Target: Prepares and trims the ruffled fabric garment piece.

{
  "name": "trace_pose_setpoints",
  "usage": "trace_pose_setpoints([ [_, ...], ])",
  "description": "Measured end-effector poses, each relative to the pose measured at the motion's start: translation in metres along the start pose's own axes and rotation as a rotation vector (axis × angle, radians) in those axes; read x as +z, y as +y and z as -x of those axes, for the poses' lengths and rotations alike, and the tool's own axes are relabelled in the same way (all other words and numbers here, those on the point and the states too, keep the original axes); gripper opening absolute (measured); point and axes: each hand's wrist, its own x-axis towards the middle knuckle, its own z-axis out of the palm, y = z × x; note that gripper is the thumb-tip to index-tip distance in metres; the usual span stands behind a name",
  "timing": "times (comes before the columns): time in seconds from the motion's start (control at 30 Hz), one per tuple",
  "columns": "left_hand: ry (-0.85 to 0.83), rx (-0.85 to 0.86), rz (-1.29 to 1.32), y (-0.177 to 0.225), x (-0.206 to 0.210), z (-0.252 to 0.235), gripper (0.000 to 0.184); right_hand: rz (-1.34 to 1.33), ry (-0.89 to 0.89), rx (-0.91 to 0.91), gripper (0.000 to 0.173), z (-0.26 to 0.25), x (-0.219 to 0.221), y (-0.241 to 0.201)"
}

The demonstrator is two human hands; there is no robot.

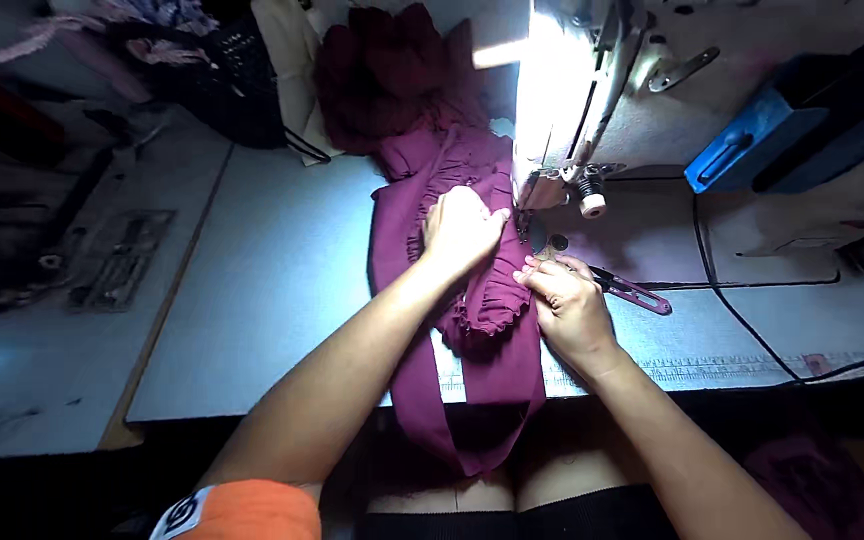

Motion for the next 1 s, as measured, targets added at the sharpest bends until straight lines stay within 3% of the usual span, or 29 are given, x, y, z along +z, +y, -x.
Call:
trace_pose_setpoints([
  [0.07,-0.005,0.038,0.04,-0.005,0.002,-0.008,0.042,-0.007,0.0,0.014,0.025,0.0,0.0,0.0],
  [0.2,0.028,-0.067,-0.042,0.0,0.006,-0.015,0.04,-0.013,0.016,0.016,0.024,0.001,0.001,0.001],
  [0.4,-0.001,0.062,-0.022,-0.013,0.003,-0.007,0.05,-0.015,0.008,0.028,0.024,0.002,0.001,0.002],
  [0.6,0.055,0.184,-0.058,-0.02,0.009,0.009,0.025,-0.004,0.002,0.023,0.025,0.003,0.0,0.0],
  [0.73,0.032,0.418,-0.204,0.001,-0.001,0.059,0.024,-0.021,-0.004,0.033,0.023,0.003,0.0,0.001],
  [0.83,0.015,0.432,-0.339,0.01,0.002,0.12,0.034,0.028,-0.008,0.004,0.022,0.005,0.002,0.002],
  [0.93,0.266,0.47,-0.411,0.001,0.02,0.145,0.015,0.064,-0.012,-0.041,0.023,0.01,-0.001,-0.004],
  [1.0,0.413,0.511,-0.408,-0.008,0.025,0.147,0.018,0.044,-0.009,-0.048,0.025,0.018,-0.007,-0.013],
])
